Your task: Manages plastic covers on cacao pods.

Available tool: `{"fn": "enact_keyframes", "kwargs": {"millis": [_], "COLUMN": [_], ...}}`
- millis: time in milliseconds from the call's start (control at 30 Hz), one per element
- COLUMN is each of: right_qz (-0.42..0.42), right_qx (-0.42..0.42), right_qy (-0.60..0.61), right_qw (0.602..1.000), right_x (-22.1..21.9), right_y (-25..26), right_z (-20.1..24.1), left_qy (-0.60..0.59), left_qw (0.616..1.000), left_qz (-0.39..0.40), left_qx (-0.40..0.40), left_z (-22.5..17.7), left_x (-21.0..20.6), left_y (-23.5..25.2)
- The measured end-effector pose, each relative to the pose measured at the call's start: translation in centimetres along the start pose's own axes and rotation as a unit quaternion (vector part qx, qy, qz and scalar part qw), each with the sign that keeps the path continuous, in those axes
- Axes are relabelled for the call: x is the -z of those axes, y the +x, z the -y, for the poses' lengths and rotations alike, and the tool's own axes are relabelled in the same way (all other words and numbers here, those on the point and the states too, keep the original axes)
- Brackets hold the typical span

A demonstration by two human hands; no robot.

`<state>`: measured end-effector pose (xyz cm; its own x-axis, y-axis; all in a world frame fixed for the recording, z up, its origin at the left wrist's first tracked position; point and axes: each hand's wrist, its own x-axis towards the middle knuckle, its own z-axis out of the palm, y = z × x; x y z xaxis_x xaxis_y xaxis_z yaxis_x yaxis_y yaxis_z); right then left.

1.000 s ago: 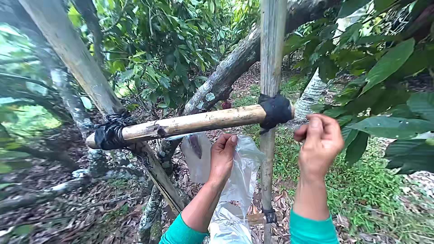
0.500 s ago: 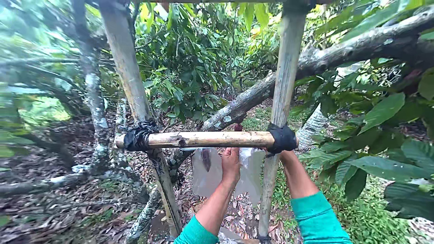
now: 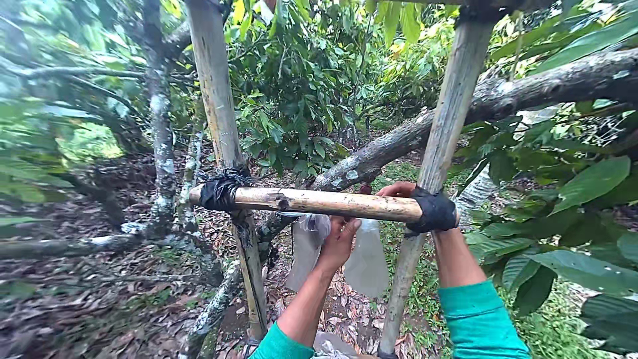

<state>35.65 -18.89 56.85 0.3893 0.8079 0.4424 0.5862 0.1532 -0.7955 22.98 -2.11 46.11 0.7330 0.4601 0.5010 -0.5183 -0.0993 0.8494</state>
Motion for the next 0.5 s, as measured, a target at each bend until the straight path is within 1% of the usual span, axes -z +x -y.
{"fn": "enact_keyframes", "kwargs": {"millis": [100,200,233,267,300,367,400,467,500], "right_qz": [0.014,0.013,0.021,0.037,0.057,0.035,0.029,0.024,0.024], "right_qx": [0.05,0.138,0.136,0.143,0.201,0.09,0.072,0.102,0.126], "right_qy": [0.039,0.087,0.095,0.084,0.098,0.062,0.06,0.035,0.018], "right_qw": [0.998,0.986,0.986,0.985,0.973,0.993,0.995,0.994,0.992], "right_x": [1.0,2.4,2.6,2.7,2.7,2.0,1.9,2.1,2.2], "right_y": [0.5,2.1,2.4,2.4,2.9,1.7,1.5,1.6,1.7], "right_z": [-0.7,-4.6,-4.7,-4.3,-5.0,-1.2,-0.5,-0.6,-0.8], "left_qy": [0.097,0.146,0.16,0.175,0.19,0.204,0.198,0.139,0.095], "left_qw": [0.991,0.983,0.981,0.979,0.977,0.976,0.978,0.99,0.993], "left_qz": [0.076,0.097,0.094,0.09,0.085,0.072,0.053,-0.011,-0.049], "left_qx": [-0.044,-0.054,-0.052,-0.047,-0.045,-0.036,-0.029,-0.026,-0.047], "left_z": [-0.7,-1.4,-1.7,-2.0,-2.1,-2.4,-2.7,-2.8,-2.3], "left_x": [0.9,1.4,1.3,1.3,1.4,1.5,1.4,0.5,-0.1], "left_y": [0.2,0.2,0.1,0.0,-0.1,-0.4,-0.6,-1.0,-1.0]}}
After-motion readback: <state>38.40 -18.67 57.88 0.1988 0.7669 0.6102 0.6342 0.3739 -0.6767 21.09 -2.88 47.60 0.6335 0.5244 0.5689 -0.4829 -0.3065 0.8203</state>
